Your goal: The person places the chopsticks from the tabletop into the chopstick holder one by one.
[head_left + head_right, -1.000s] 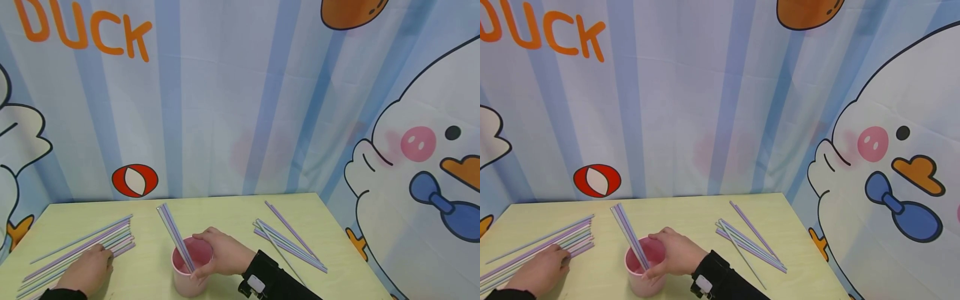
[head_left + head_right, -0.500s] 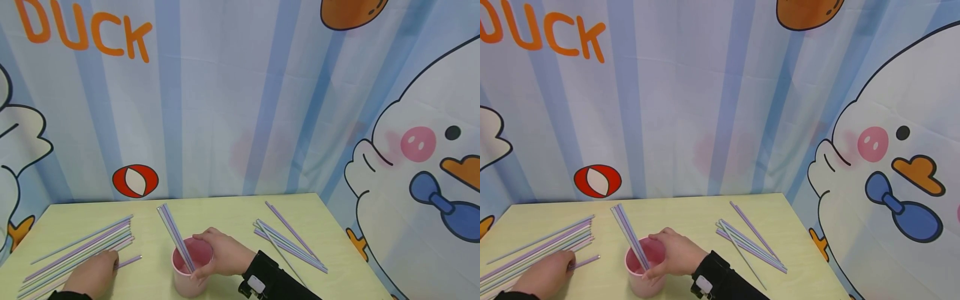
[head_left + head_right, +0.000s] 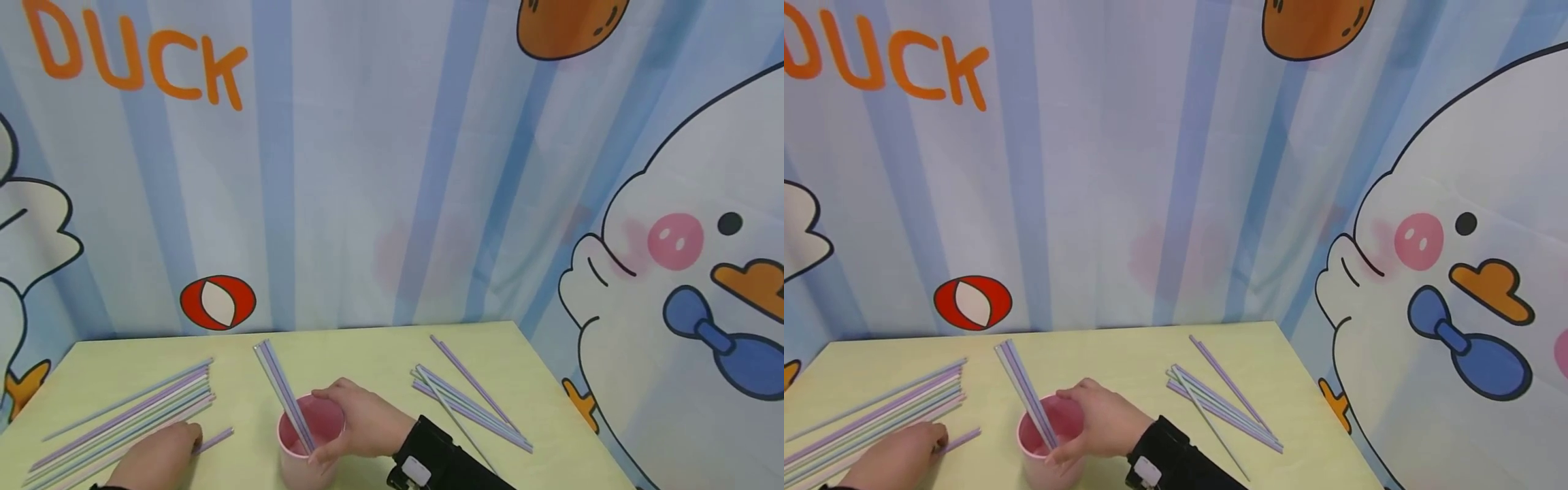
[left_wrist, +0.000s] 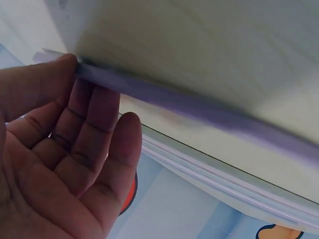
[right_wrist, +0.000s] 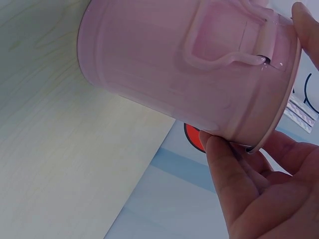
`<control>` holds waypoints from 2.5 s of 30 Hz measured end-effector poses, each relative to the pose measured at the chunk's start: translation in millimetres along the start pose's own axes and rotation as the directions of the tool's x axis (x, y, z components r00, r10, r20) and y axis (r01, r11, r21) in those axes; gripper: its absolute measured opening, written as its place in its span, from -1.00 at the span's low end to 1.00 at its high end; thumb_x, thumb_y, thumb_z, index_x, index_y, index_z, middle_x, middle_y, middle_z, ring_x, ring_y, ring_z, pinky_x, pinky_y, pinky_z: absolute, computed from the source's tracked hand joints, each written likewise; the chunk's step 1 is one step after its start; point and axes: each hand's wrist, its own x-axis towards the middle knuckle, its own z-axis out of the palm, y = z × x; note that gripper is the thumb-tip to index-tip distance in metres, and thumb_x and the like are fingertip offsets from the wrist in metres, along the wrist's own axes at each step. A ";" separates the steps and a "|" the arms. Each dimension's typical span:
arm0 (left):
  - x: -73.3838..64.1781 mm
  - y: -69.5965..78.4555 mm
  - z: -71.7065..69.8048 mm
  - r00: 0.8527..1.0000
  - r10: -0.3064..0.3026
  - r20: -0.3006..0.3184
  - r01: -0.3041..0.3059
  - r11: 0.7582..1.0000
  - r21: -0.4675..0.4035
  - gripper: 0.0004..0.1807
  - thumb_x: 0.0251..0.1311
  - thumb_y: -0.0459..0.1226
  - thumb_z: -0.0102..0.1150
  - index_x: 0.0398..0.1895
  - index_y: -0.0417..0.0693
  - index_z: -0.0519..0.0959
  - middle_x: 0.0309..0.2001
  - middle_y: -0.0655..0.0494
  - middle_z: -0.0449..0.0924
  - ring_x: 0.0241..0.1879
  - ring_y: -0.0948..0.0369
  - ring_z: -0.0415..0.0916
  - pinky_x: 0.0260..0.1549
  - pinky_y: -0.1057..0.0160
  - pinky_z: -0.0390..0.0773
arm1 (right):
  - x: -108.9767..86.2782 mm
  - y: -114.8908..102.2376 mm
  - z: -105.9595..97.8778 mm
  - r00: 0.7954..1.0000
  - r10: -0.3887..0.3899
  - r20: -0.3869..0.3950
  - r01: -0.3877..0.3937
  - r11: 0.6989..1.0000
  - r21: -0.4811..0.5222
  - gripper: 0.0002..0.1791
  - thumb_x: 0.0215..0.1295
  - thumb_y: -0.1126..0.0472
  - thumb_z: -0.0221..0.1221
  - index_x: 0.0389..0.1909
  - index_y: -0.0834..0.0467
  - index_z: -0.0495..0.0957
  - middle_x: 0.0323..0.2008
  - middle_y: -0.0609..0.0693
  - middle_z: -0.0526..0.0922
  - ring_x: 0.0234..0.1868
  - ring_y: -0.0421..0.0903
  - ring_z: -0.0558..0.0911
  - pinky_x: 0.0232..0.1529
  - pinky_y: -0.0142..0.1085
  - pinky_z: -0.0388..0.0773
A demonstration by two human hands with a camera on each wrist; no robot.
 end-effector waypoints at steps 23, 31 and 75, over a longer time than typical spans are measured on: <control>-18.7 32.3 -64.8 0.884 0.093 -0.459 -0.136 0.989 -0.063 -0.78 0.01 -0.31 0.23 -0.28 -0.14 0.43 -0.42 0.13 0.38 -0.46 0.23 0.34 -0.46 0.19 0.48 | -1.6 -1.4 0.2 1.000 0.007 0.008 -0.007 1.000 0.010 -0.01 -0.30 -0.38 0.27 0.22 0.00 0.30 -0.09 -0.23 0.37 -0.16 -0.34 0.41 -0.25 -0.54 0.37; -25.4 44.1 -92.0 0.894 -0.006 -0.449 -0.128 0.955 -0.267 -0.70 0.14 -0.25 0.13 -0.10 -0.17 0.36 -0.31 0.08 0.43 -0.39 0.21 0.39 -0.42 0.18 0.52 | -1.4 -0.4 0.5 1.000 0.016 0.010 -0.016 1.000 0.022 -0.01 -0.30 -0.37 0.27 0.22 0.01 0.30 -0.09 -0.23 0.37 -0.16 -0.34 0.41 -0.26 -0.54 0.37; -20.1 89.0 -108.2 0.790 -0.120 -0.602 -0.358 0.707 -0.610 -0.55 0.30 -0.01 -0.14 0.06 -0.13 0.17 -0.18 0.01 0.39 -0.33 0.27 0.53 -0.30 0.30 0.50 | -2.6 -0.8 -0.5 1.000 -0.005 0.004 0.005 1.000 0.021 -0.03 -0.27 -0.35 0.28 0.23 0.00 0.29 -0.09 -0.21 0.38 -0.18 -0.33 0.43 -0.29 -0.55 0.37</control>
